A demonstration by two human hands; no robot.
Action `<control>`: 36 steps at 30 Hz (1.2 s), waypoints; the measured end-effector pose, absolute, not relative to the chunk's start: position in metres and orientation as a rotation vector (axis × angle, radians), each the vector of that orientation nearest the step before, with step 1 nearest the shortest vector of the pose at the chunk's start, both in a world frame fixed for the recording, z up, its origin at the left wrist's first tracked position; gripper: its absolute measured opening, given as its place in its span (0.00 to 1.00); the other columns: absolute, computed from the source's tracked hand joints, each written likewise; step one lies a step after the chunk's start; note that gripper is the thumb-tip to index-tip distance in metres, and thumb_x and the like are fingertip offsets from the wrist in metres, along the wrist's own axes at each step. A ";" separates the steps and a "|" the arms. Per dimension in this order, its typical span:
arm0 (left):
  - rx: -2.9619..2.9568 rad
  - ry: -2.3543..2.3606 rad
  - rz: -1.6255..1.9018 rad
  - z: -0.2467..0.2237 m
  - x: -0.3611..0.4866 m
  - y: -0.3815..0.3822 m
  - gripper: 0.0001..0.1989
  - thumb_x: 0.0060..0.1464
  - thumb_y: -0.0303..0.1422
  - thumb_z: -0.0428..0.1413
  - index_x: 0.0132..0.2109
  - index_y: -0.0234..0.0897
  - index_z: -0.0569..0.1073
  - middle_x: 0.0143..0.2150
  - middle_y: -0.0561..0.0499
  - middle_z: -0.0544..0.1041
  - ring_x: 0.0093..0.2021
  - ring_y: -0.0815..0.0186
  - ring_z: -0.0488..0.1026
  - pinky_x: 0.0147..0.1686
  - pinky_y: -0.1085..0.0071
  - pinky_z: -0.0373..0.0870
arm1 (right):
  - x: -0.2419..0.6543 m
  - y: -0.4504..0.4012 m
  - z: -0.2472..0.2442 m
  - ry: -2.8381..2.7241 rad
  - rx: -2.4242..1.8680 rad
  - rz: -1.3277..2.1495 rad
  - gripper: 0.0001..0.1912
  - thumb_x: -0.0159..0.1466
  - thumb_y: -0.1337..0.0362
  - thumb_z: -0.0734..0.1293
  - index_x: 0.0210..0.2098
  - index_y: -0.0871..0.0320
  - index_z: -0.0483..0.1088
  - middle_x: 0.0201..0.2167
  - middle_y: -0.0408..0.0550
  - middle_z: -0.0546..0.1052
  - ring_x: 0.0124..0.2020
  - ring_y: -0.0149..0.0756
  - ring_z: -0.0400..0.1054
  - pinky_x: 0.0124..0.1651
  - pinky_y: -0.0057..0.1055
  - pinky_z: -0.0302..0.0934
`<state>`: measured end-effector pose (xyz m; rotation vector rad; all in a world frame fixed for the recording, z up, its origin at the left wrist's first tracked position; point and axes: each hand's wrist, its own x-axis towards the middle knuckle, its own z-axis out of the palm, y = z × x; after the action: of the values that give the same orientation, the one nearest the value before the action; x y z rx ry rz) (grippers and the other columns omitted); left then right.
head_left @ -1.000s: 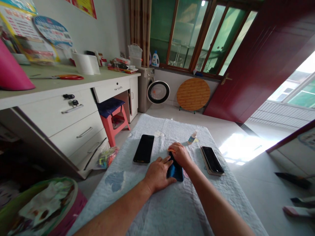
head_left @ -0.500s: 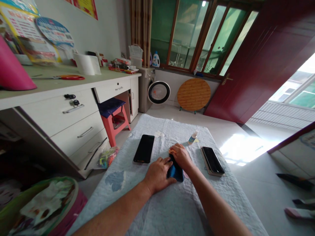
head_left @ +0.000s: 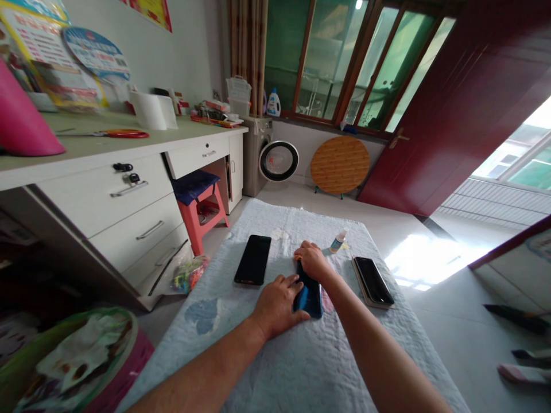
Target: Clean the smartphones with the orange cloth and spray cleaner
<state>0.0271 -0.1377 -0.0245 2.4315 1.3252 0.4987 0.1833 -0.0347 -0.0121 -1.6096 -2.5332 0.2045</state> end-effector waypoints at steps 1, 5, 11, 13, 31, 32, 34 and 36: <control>2.436 1.337 0.499 -0.025 0.027 -0.138 0.34 0.49 0.53 0.59 0.57 0.38 0.71 0.61 0.44 0.69 0.55 0.50 0.67 0.56 0.57 0.64 | 0.182 -0.035 -0.012 -2.565 -1.612 0.204 0.14 0.65 0.69 0.59 0.37 0.57 0.77 0.40 0.52 0.72 0.41 0.39 0.62 0.46 0.33 0.54; 2.435 1.379 0.518 -0.028 0.029 -0.139 0.32 0.47 0.51 0.62 0.56 0.39 0.71 0.57 0.43 0.70 0.54 0.51 0.67 0.55 0.58 0.66 | 0.175 -0.042 -0.009 -2.665 -1.588 0.200 0.11 0.63 0.68 0.62 0.34 0.56 0.77 0.42 0.53 0.70 0.44 0.42 0.60 0.44 0.35 0.53; 2.427 1.403 0.540 -0.027 0.030 -0.141 0.30 0.45 0.49 0.64 0.53 0.43 0.71 0.58 0.45 0.68 0.51 0.52 0.68 0.52 0.58 0.68 | 0.175 -0.060 -0.003 -2.786 -1.415 0.287 0.04 0.59 0.67 0.68 0.29 0.56 0.77 0.39 0.51 0.70 0.41 0.39 0.58 0.44 0.33 0.52; 2.422 1.393 0.547 -0.027 0.031 -0.141 0.30 0.45 0.49 0.64 0.54 0.43 0.71 0.59 0.45 0.67 0.52 0.52 0.68 0.52 0.58 0.67 | 0.177 -0.061 -0.003 -2.808 -1.355 0.319 0.04 0.58 0.67 0.68 0.29 0.56 0.77 0.39 0.50 0.71 0.40 0.39 0.59 0.44 0.33 0.52; 2.423 1.413 0.514 -0.026 0.031 -0.142 0.31 0.46 0.51 0.62 0.54 0.42 0.71 0.54 0.44 0.70 0.51 0.51 0.67 0.52 0.58 0.66 | 0.183 -0.048 -0.009 -2.733 -1.315 0.264 0.09 0.60 0.72 0.64 0.29 0.59 0.76 0.36 0.50 0.71 0.38 0.36 0.60 0.44 0.30 0.53; 2.422 1.406 0.524 -0.026 0.031 -0.142 0.30 0.46 0.50 0.62 0.54 0.41 0.71 0.54 0.45 0.70 0.51 0.51 0.67 0.52 0.58 0.66 | 0.183 -0.054 -0.008 -2.760 -1.279 0.282 0.08 0.60 0.71 0.65 0.28 0.58 0.76 0.35 0.49 0.71 0.38 0.36 0.60 0.44 0.30 0.53; 2.423 1.394 0.548 -0.025 0.031 -0.143 0.30 0.46 0.48 0.63 0.54 0.41 0.70 0.54 0.45 0.70 0.51 0.51 0.67 0.52 0.58 0.67 | 0.183 -0.064 -0.006 -2.814 -1.202 0.312 0.06 0.59 0.69 0.67 0.28 0.57 0.76 0.35 0.48 0.71 0.39 0.36 0.60 0.44 0.30 0.53; 2.422 1.388 0.562 -0.024 0.032 -0.143 0.30 0.46 0.46 0.64 0.54 0.42 0.70 0.54 0.46 0.70 0.51 0.52 0.67 0.52 0.58 0.67 | 0.183 -0.069 -0.004 -2.864 -1.137 0.332 0.05 0.59 0.69 0.67 0.28 0.58 0.76 0.34 0.49 0.71 0.39 0.36 0.60 0.44 0.31 0.53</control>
<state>0.0319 -0.1432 -0.0236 2.4224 1.3883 0.5617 0.1833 -0.0692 -0.0045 -1.1372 -2.8638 0.3321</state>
